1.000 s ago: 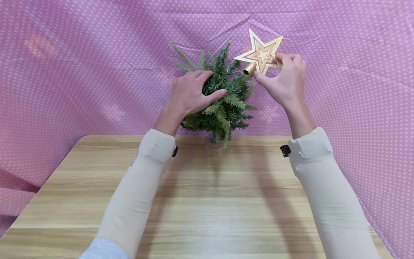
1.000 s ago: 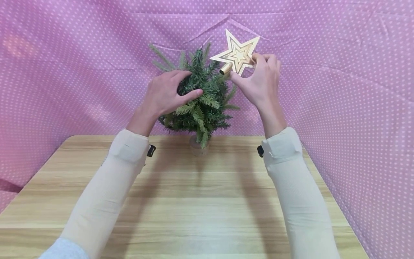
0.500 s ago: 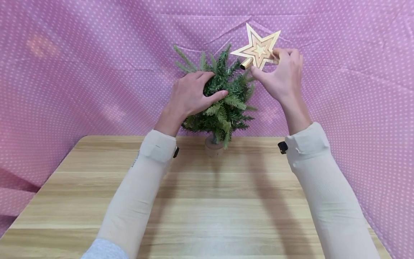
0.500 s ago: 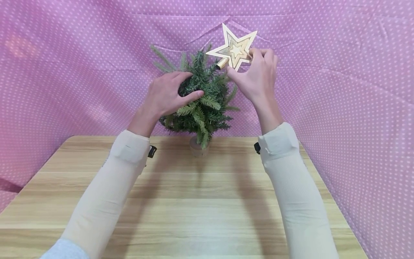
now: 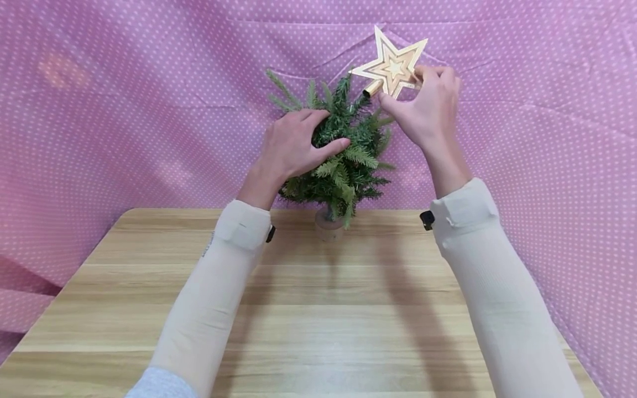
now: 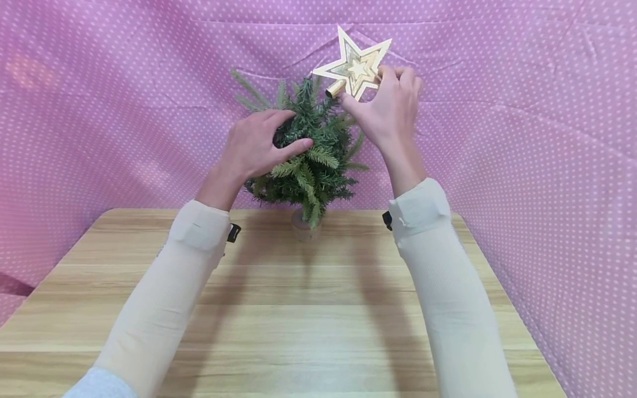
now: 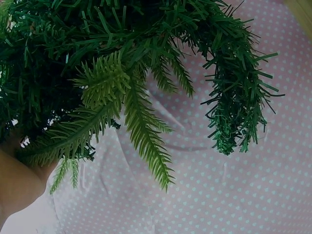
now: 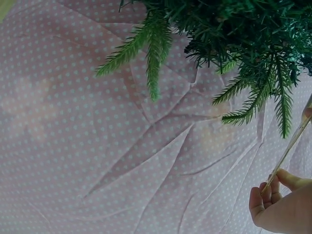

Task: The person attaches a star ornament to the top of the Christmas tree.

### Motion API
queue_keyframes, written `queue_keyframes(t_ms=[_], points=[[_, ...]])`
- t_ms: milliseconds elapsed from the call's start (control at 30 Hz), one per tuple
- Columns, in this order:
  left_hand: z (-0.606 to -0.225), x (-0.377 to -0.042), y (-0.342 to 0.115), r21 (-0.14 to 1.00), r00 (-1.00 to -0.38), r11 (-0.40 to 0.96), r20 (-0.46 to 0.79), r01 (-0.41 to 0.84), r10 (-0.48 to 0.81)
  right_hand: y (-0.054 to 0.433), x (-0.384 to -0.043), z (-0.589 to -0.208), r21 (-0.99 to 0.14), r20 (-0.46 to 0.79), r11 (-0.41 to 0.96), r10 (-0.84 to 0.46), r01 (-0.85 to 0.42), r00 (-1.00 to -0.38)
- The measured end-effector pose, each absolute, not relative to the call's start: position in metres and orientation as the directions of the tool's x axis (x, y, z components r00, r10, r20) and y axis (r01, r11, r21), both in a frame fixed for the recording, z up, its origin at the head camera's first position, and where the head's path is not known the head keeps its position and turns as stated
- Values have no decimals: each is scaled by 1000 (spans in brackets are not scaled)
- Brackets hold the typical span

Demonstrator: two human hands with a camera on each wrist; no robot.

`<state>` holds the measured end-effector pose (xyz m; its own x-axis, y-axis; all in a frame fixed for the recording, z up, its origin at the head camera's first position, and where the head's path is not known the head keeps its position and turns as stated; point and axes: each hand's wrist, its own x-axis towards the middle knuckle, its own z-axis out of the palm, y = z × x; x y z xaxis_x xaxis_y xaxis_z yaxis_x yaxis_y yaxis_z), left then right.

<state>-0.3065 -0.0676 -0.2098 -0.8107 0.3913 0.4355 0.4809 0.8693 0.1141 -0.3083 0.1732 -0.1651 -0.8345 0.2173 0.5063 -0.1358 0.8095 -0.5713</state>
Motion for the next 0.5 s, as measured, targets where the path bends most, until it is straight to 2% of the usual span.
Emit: queue_keyframes(t_ms=[500], points=[[-209,-304,-68,115,-814,871,431,478,390,159,-313,-152,-551,501,828,230,-103,-835]])
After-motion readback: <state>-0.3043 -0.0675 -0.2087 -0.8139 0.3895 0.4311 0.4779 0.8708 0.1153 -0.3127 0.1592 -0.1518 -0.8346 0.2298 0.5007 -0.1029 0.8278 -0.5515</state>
